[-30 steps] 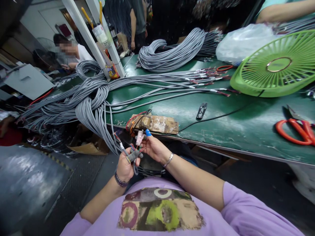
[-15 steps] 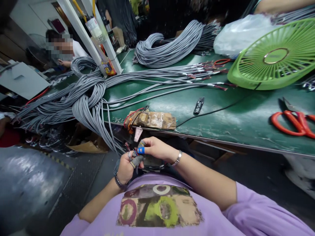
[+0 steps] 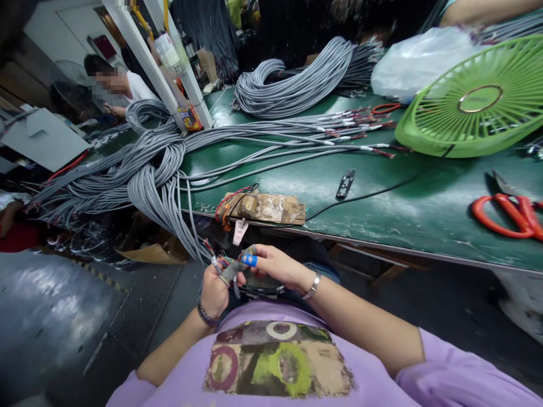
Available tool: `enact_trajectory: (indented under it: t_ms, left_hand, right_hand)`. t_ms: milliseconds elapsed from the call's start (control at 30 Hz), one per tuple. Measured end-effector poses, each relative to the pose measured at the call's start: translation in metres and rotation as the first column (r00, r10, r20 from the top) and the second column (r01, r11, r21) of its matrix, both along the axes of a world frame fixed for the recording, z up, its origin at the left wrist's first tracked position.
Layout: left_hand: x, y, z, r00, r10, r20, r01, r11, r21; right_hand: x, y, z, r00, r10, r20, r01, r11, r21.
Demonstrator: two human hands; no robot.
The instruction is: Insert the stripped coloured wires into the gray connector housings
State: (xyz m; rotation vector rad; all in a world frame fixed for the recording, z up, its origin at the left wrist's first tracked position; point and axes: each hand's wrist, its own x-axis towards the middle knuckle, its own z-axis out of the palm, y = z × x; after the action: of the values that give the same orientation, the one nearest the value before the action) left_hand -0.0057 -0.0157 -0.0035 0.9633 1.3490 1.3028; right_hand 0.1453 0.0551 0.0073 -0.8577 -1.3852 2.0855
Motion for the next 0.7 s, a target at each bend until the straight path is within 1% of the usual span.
enact_trajectory:
  t_ms: [100,200,333,400,467,500,633,700]
  left_hand:
    - [-0.001,-0.001,0.001,0.997,-0.027,-0.078,0.029,0.999,0.026]
    - [-0.002,-0.001,0.003,0.989,-0.084,-0.122,0.085,0.996,0.000]
    - [-0.006,-0.001,0.004,0.977,-0.186,-0.100,0.182,0.982,-0.044]
    - [-0.007,-0.002,0.002,0.978,-0.191,-0.088,0.188,0.981,-0.043]
    - [-0.006,-0.003,-0.001,0.986,-0.148,-0.070,0.147,0.989,-0.031]
    - [-0.006,-0.003,-0.003,0.993,-0.109,-0.051,0.108,0.994,-0.023]
    - [-0.002,-0.002,-0.008,0.995,0.068,0.078,-0.067,0.998,-0.010]
    - [-0.001,0.000,-0.009,0.987,0.105,0.125,-0.104,0.994,-0.017]
  right_hand:
    - [-0.007,-0.007,0.000,0.999,-0.011,-0.042,0.012,1.000,0.028]
    - [-0.013,-0.010,0.002,0.999,-0.021,-0.050,0.023,0.998,0.052]
    - [-0.016,-0.007,0.006,1.000,0.000,-0.013,0.002,0.992,0.124]
    - [-0.017,-0.006,0.008,1.000,-0.006,0.002,0.006,0.987,0.161]
    - [-0.018,-0.005,0.008,1.000,-0.027,0.015,0.024,0.983,0.183]
    - [-0.019,-0.005,0.007,0.999,-0.037,0.013,0.034,0.983,0.182]
    - [-0.023,-0.006,0.004,0.996,-0.069,-0.064,0.076,0.990,0.119]
    - [-0.024,-0.006,0.001,0.992,-0.101,-0.075,0.108,0.989,0.101]
